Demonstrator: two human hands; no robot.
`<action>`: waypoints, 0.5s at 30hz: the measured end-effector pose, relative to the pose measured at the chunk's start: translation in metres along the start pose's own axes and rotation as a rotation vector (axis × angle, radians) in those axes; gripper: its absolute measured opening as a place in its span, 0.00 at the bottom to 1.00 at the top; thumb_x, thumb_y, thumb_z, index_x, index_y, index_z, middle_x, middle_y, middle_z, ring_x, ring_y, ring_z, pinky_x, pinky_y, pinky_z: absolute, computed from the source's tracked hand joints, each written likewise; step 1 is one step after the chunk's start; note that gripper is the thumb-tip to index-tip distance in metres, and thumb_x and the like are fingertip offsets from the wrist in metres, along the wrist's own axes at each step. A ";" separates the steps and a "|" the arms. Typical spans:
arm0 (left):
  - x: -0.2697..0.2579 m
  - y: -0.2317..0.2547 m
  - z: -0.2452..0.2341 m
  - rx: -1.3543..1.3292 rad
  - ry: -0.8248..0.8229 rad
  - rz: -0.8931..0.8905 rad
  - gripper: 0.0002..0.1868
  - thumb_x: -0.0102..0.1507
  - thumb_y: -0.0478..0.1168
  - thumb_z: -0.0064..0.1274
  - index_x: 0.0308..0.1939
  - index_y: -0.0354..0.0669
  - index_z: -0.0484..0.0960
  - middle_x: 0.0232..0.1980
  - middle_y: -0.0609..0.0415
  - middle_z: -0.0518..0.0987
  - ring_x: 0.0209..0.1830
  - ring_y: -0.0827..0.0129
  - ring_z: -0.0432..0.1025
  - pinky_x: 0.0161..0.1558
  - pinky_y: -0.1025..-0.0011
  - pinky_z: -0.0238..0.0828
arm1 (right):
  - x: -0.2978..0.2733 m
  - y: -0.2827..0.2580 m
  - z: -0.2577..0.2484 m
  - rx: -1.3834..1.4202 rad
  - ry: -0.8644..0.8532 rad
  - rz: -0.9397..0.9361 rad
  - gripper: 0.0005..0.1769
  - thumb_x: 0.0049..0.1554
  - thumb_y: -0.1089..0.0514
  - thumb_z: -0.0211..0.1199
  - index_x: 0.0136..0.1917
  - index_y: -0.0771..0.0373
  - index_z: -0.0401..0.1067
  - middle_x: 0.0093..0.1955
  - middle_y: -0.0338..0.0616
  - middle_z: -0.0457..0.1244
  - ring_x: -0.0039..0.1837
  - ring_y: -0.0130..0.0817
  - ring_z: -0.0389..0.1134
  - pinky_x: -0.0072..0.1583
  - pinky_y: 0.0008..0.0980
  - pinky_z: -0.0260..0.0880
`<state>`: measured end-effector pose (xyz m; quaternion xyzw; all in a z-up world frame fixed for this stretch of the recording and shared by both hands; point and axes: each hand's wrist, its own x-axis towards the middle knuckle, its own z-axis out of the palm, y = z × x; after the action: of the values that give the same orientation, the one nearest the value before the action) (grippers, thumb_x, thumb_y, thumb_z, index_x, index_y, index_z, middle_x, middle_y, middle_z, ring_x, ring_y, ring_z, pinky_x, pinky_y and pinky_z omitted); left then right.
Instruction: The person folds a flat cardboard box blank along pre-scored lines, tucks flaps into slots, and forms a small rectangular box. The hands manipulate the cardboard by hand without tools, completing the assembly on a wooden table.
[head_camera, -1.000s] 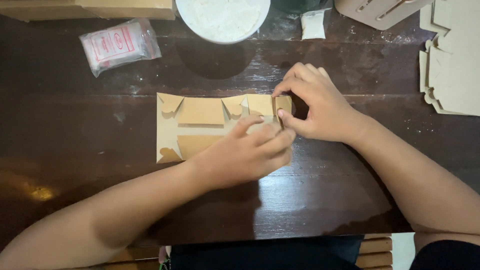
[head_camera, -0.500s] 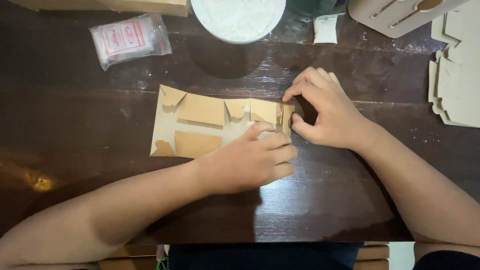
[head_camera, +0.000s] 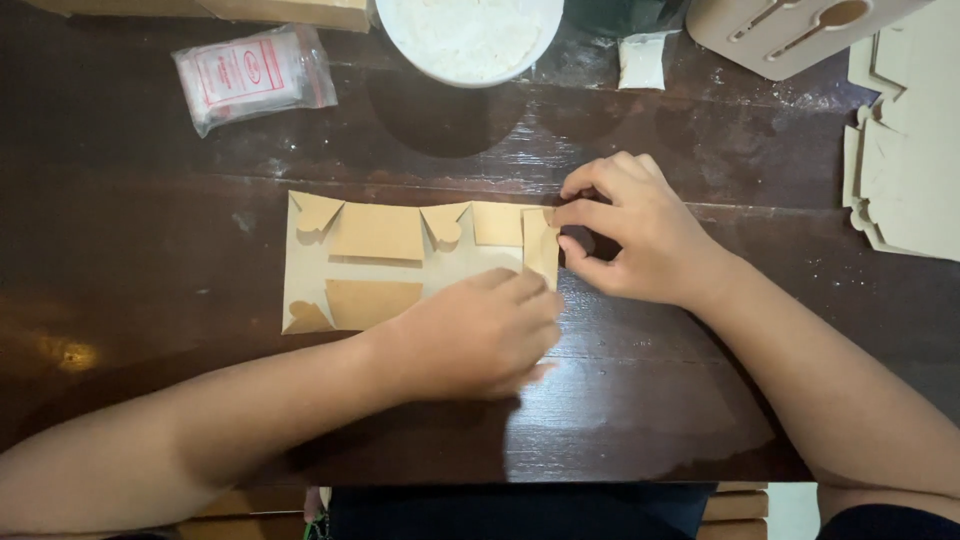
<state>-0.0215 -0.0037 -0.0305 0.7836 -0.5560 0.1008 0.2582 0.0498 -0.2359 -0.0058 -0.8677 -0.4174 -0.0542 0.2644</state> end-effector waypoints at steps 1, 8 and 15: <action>0.004 -0.006 -0.002 0.001 0.001 -0.002 0.16 0.69 0.48 0.45 0.37 0.40 0.78 0.43 0.46 0.74 0.49 0.50 0.72 0.52 0.55 0.72 | -0.001 0.000 0.001 0.000 -0.001 -0.002 0.07 0.54 0.59 0.69 0.48 0.57 0.77 0.51 0.42 0.64 0.52 0.41 0.64 0.54 0.39 0.59; 0.015 -0.025 -0.041 0.307 -0.305 -0.347 0.47 0.59 0.73 0.52 0.69 0.40 0.70 0.73 0.43 0.66 0.74 0.53 0.60 0.65 0.49 0.56 | -0.008 0.003 0.006 0.063 0.075 -0.027 0.07 0.57 0.60 0.70 0.50 0.61 0.79 0.54 0.44 0.68 0.57 0.44 0.71 0.55 0.40 0.65; 0.009 -0.053 -0.043 0.094 -0.321 -0.278 0.50 0.63 0.70 0.45 0.79 0.44 0.56 0.83 0.47 0.53 0.84 0.55 0.45 0.74 0.40 0.38 | 0.001 -0.053 -0.025 0.121 0.050 -0.305 0.09 0.56 0.68 0.66 0.52 0.73 0.77 0.51 0.55 0.71 0.54 0.48 0.75 0.57 0.44 0.80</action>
<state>0.0365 0.0247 -0.0061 0.8699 -0.4712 -0.0359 0.1410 0.0138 -0.2207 0.0381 -0.7754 -0.5399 -0.0902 0.3150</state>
